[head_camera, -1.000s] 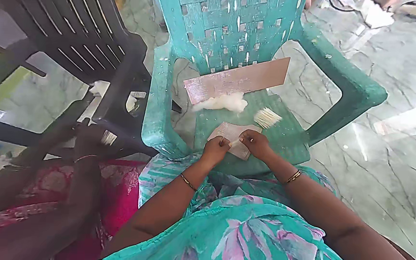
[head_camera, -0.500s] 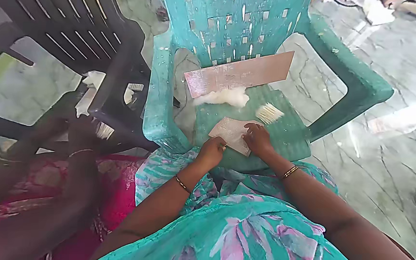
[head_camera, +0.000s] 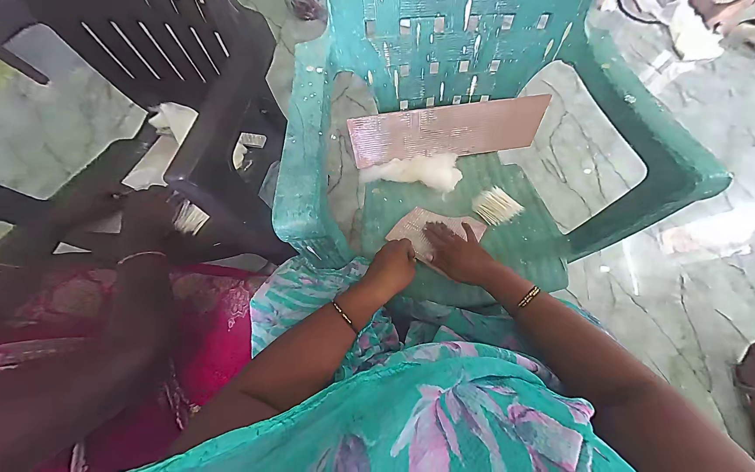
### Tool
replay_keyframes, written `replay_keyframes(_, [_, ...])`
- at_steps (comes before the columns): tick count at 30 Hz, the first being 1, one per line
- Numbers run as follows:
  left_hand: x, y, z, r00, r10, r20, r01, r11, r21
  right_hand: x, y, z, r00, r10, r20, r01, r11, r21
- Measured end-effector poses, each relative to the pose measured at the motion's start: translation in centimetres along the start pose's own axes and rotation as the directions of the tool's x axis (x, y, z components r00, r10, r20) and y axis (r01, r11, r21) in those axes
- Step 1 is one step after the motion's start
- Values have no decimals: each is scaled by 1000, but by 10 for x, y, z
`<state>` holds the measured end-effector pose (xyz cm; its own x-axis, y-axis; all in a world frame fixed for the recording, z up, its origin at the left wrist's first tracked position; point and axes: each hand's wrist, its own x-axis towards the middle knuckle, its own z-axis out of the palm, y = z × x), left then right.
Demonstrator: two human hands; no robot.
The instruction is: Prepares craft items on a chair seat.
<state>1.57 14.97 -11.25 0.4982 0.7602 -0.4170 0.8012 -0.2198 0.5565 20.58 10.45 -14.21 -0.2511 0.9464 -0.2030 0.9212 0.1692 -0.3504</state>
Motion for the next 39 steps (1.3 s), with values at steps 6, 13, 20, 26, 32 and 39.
replay_keyframes(6, [-15,6,2,982,14,186,-20,999,30,-52,8,2,986,-77,149,89,994,-71])
replay_keyframes(13, [-19,13,1,962,85,259,-89,996,6,-100,24,-19,979,-91,181,99,994,-37])
replay_keyframes(20, [1,-2,-8,998,29,61,-27,999,-32,-29,28,-16,998,-43,-44,43,999,-10])
replay_keyframes(26, [10,-7,-9,999,10,36,-10,1000,0,10,11,5,993,-115,2,115,993,-33])
replay_keyframes(32, [-5,5,-5,970,38,240,-48,998,38,-50,12,-8,976,-105,192,121,990,-77])
replay_keyframes(39, [-6,10,-3,983,19,182,-30,998,62,-65,39,-15,998,-68,0,68,993,-92])
